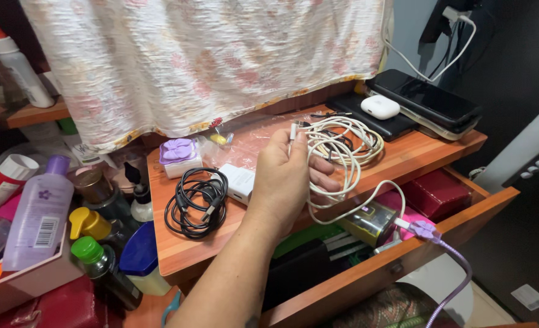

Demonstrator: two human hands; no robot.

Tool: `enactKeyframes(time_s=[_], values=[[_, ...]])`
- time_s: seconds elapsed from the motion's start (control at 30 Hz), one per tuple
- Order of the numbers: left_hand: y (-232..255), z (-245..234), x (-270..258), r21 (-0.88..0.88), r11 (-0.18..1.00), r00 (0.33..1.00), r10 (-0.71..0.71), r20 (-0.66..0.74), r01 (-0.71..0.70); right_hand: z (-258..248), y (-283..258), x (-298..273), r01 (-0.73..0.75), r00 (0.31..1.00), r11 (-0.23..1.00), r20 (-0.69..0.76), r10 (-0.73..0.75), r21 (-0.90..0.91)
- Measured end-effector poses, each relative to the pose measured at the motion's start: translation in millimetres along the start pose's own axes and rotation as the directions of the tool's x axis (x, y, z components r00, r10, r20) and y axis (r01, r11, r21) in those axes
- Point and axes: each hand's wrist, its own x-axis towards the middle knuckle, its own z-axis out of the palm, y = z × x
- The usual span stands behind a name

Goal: The person untangles and coils several black and white charging cables on a wooden vanity. They handle each cable individually, winding them into neat loops and placing them on the surface alongside a white power adapter.

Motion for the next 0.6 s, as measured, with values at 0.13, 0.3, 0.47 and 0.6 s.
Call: enactKeyframes(time_s=[0.13,0.3,0.47,0.6], values=[[-2,0,3,0.011,1.000,1.000,0.020,-0.009,-0.020,11,8,-14,-0.202,0.958,0.979,0.214,0.190,0.034],[-9,-3,5,-0.077,0.994,0.991,0.091,0.100,-0.083,54,44,-48,-0.443,0.812,0.884,0.484,0.325,0.149],[-11,0,1,-0.023,0.992,0.988,0.124,0.088,-0.122,47,60,-33,-0.399,0.889,0.882,0.341,0.306,0.249],[-11,3,-1,-0.036,0.965,0.956,0.264,0.128,-0.261,5,91,-5,-0.205,0.976,0.945,0.120,0.180,0.253]])
